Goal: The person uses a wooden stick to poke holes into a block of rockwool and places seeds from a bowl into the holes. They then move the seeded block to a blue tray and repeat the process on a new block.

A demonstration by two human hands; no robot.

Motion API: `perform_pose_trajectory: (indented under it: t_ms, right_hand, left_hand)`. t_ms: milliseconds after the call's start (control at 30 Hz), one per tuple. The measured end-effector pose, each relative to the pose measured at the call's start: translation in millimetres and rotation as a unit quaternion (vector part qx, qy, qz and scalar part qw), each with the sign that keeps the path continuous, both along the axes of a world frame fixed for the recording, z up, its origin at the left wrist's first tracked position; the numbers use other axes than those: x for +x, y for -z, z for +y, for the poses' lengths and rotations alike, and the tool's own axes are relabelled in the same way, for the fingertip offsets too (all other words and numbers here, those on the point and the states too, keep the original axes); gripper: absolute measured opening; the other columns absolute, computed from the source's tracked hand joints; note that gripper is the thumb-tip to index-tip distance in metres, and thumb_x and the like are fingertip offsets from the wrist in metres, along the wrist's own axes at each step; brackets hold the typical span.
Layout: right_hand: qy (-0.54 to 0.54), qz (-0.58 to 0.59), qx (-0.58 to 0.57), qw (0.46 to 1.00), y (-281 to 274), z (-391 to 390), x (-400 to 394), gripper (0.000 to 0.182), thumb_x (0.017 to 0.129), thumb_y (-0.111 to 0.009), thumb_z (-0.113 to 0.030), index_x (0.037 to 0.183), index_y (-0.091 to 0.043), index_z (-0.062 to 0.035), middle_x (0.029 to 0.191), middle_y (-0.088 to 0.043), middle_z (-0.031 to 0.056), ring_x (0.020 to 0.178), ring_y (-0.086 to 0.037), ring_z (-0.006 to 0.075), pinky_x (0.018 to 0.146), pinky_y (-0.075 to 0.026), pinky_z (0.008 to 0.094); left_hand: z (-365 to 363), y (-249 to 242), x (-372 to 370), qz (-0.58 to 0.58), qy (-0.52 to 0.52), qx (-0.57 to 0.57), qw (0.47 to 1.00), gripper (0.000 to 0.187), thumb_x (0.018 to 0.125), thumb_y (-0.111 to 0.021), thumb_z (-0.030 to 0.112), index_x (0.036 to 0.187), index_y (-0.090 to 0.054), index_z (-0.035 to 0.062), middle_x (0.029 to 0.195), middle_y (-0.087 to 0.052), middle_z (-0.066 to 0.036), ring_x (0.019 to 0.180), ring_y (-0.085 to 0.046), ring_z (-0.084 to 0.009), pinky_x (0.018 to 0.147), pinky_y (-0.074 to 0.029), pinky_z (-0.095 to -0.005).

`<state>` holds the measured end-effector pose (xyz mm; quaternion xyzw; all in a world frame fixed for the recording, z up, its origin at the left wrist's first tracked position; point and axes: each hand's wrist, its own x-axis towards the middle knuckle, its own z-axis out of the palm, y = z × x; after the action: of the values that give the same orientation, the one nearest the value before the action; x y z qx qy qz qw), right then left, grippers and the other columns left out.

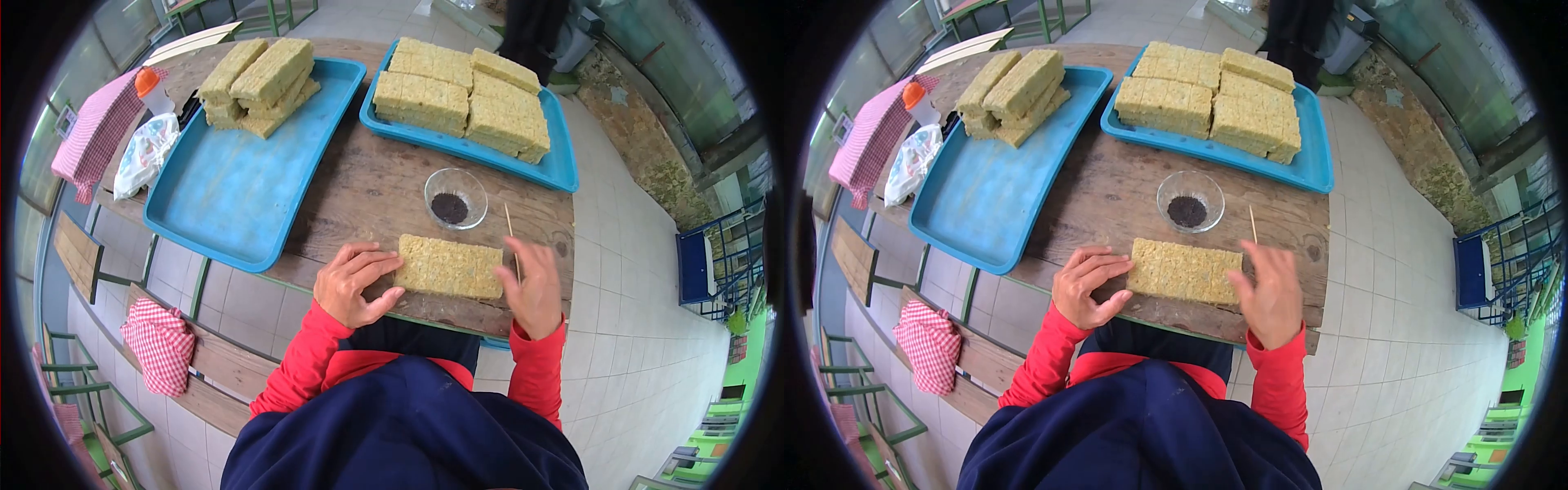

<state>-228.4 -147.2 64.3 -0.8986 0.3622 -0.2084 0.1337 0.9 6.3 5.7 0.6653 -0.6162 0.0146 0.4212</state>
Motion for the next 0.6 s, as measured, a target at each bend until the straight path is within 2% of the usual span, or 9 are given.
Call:
perform_pose_trajectory:
  t_ms: [33,100,133,233,333,400,600]
  right_hand:
    - [0.003,-0.003,-0.003,1.000,-3,1,7,0.044,0.075,-0.075,-0.016,0.115,-0.062,-0.0045,0.110,-0.062,0.0147,0.107,-0.055,0.0342,0.088,-0.045,0.0409]
    - [-0.190,-0.005,0.036,0.981,-6,4,23,0.065,0.068,-0.081,-0.023,0.126,-0.056,-0.0066,0.123,-0.057,0.0168,0.118,-0.049,0.0353,0.098,-0.040,0.0452]
    - [-0.188,-0.007,0.032,0.982,-5,4,28,0.065,0.068,-0.081,-0.023,0.126,-0.056,-0.0066,0.123,-0.057,0.0168,0.118,-0.049,0.0353,0.098,-0.040,0.0452]
    - [-0.258,0.095,0.049,0.960,0,1,39,0.085,0.065,-0.084,-0.025,0.138,-0.043,-0.0098,0.136,-0.046,0.0188,0.126,-0.044,0.0368,0.105,-0.034,0.0505]
    - [-0.270,0.122,0.044,0.954,2,-3,45,0.086,0.065,-0.084,-0.024,0.139,-0.042,-0.0100,0.133,-0.047,0.0182,0.123,-0.045,0.0363,0.103,-0.036,0.0484]
    - [-0.276,0.128,0.055,0.951,4,-5,47,0.085,0.066,-0.083,-0.022,0.139,-0.041,-0.0099,0.130,-0.048,0.0179,0.120,-0.047,0.0359,0.101,-0.038,0.0474]
    - [-0.320,0.124,0.080,0.936,-15,-12,46,0.081,0.070,-0.079,-0.017,0.141,-0.039,-0.0083,0.120,-0.050,0.0174,0.110,-0.051,0.0357,0.094,-0.043,0.0439]
  left_hand:
    - [0,-1,1,-0.003,0.003,-0.003,1.000,0.034,0.069,-0.076,0.027,0.100,-0.072,0.0132,0.102,-0.070,0.000,0.101,-0.062,-0.0243,0.082,-0.053,-0.0343]
    - [0,-2,2,0.043,0.006,-0.007,0.999,0.037,0.067,-0.074,0.023,0.101,-0.072,0.0071,0.104,-0.070,-0.007,0.102,-0.061,-0.0307,0.087,-0.050,-0.0385]
    - [1,-3,2,0.040,0.008,-0.010,0.999,0.037,0.067,-0.074,0.023,0.101,-0.072,0.0071,0.104,-0.070,-0.007,0.102,-0.061,-0.0307,0.087,-0.050,-0.0385]
    - [4,-8,4,0.053,0.006,-0.011,0.998,0.037,0.067,-0.072,0.022,0.100,-0.072,0.0056,0.104,-0.070,-0.009,0.104,-0.060,-0.0327,0.090,-0.048,-0.0400]
    - [7,-12,9,0.060,-0.003,-0.012,0.998,0.036,0.068,-0.072,0.021,0.100,-0.072,0.0053,0.103,-0.070,-0.010,0.104,-0.060,-0.0332,0.090,-0.048,-0.0397]
    - [6,-14,14,0.023,-0.025,-0.030,0.999,0.032,0.069,-0.075,0.021,0.100,-0.073,0.0102,0.102,-0.071,-0.005,0.102,-0.062,-0.0284,0.085,-0.052,-0.0367]
    - [1,-5,18,0.044,-0.036,-0.034,0.998,0.031,0.070,-0.075,0.019,0.100,-0.073,0.0101,0.101,-0.071,-0.005,0.101,-0.062,-0.0283,0.085,-0.053,-0.0368]
